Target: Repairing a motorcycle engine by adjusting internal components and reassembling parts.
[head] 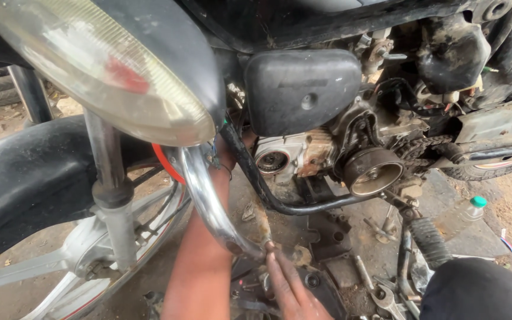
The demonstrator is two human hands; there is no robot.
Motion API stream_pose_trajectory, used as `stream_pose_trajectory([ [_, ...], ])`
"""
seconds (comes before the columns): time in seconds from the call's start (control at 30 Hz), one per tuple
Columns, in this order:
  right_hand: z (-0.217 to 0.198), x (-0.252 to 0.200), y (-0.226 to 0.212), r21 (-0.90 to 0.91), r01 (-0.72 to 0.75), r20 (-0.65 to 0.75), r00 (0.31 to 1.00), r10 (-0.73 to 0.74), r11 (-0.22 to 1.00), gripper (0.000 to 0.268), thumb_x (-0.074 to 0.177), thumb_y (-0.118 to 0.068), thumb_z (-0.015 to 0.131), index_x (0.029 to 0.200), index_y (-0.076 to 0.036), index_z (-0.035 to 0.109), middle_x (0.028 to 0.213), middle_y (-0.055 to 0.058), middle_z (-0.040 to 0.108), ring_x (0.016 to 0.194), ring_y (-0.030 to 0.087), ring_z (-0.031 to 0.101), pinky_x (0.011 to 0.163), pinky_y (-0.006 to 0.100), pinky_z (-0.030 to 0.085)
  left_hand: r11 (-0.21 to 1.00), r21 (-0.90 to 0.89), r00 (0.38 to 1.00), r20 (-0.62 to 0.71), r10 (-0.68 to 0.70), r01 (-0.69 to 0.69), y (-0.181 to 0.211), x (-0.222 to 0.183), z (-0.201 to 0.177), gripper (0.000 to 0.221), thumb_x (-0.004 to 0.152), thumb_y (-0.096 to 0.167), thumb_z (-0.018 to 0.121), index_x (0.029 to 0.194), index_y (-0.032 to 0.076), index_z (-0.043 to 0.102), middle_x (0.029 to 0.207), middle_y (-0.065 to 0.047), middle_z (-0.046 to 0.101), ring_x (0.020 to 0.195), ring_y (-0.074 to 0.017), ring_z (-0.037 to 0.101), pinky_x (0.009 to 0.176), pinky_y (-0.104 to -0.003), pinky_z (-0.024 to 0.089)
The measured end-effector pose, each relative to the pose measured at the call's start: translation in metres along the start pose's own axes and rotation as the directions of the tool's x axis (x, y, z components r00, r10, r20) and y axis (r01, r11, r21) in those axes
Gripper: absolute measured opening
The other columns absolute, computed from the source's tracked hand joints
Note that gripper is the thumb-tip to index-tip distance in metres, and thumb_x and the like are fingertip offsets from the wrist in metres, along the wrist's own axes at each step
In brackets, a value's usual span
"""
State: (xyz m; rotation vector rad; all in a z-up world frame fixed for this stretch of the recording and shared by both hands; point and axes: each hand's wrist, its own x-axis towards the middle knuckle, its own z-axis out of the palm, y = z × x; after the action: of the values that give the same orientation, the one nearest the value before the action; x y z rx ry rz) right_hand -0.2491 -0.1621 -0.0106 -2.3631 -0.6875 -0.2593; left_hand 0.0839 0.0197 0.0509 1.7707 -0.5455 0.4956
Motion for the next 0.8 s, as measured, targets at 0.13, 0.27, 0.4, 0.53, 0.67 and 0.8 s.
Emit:
stream_pose_trajectory([
  [0.13,0.013,-0.003,0.008,-0.074,-0.072,-0.013,0.997,0.071,0.995,0.064,0.091,0.000,0.048,0.153,0.003,0.032,0.160,0.023,0.034,0.142,0.038,0.046,0.099,0.041,0.048,0.998,0.034,0.998,0.027,0.054,-0.055,0.006,0.005,0.002,0.050,0.088,0.037,0.079,0.121,0.002,0.065,0.116,-0.009,0.075,0.111,-0.0242,0.071,0.099,-0.038,0.056],
  [0.27,0.009,-0.001,-0.002,-0.063,-0.005,-0.083,0.997,0.000,0.998,0.064,0.092,-0.004,0.051,0.152,0.005,0.032,0.160,0.025,0.033,0.140,0.041,0.046,0.099,0.042,0.048,0.985,0.136,0.994,0.028,-0.109,0.104,0.002,0.003,0.006,0.050,0.095,0.043,0.074,0.120,0.002,0.063,0.120,-0.011,0.072,0.118,-0.0259,0.067,0.104,-0.038,0.051],
  [0.4,-0.007,0.002,-0.015,0.042,-0.091,-0.029,0.995,0.093,0.995,0.068,0.089,-0.002,0.048,0.153,0.005,0.026,0.168,0.025,0.028,0.140,0.040,0.047,0.097,0.037,0.052,0.954,0.270,0.991,-0.053,-0.122,0.132,0.036,-0.004,0.002,0.053,0.087,0.046,0.078,0.115,0.003,0.068,0.114,-0.012,0.075,0.112,-0.0272,0.070,0.098,-0.039,0.053],
  [0.53,-0.018,0.004,-0.013,0.030,-0.034,0.076,0.997,0.032,0.999,0.077,0.086,-0.002,0.051,0.155,0.008,0.018,0.164,0.028,0.019,0.143,0.046,0.042,0.106,0.045,0.045,0.985,0.153,0.996,-0.027,-0.081,0.084,0.032,-0.003,0.001,0.052,0.087,0.043,0.079,0.117,0.002,0.069,0.116,-0.012,0.075,0.112,-0.0270,0.072,0.098,-0.039,0.054],
  [0.67,-0.013,0.002,-0.010,0.045,-0.068,0.126,0.990,0.062,0.997,0.079,0.086,0.000,0.049,0.157,0.005,0.016,0.167,0.026,0.017,0.142,0.043,0.044,0.111,0.045,0.046,0.990,0.140,1.000,-0.016,-0.016,0.018,0.025,-0.001,0.003,0.045,0.092,0.037,0.074,0.122,0.004,0.070,0.119,-0.011,0.077,0.114,-0.0254,0.074,0.100,-0.038,0.056],
  [0.8,-0.017,0.002,-0.018,0.033,-0.138,0.169,0.977,0.131,0.990,0.080,0.088,-0.003,0.053,0.158,0.001,0.015,0.168,0.024,0.015,0.142,0.043,0.044,0.111,0.045,0.045,0.994,0.020,0.993,-0.055,-0.102,0.103,0.010,-0.004,0.004,0.052,0.086,0.033,0.079,0.125,0.003,0.064,0.123,-0.013,0.072,0.115,-0.0257,0.070,0.098,-0.038,0.057],
])
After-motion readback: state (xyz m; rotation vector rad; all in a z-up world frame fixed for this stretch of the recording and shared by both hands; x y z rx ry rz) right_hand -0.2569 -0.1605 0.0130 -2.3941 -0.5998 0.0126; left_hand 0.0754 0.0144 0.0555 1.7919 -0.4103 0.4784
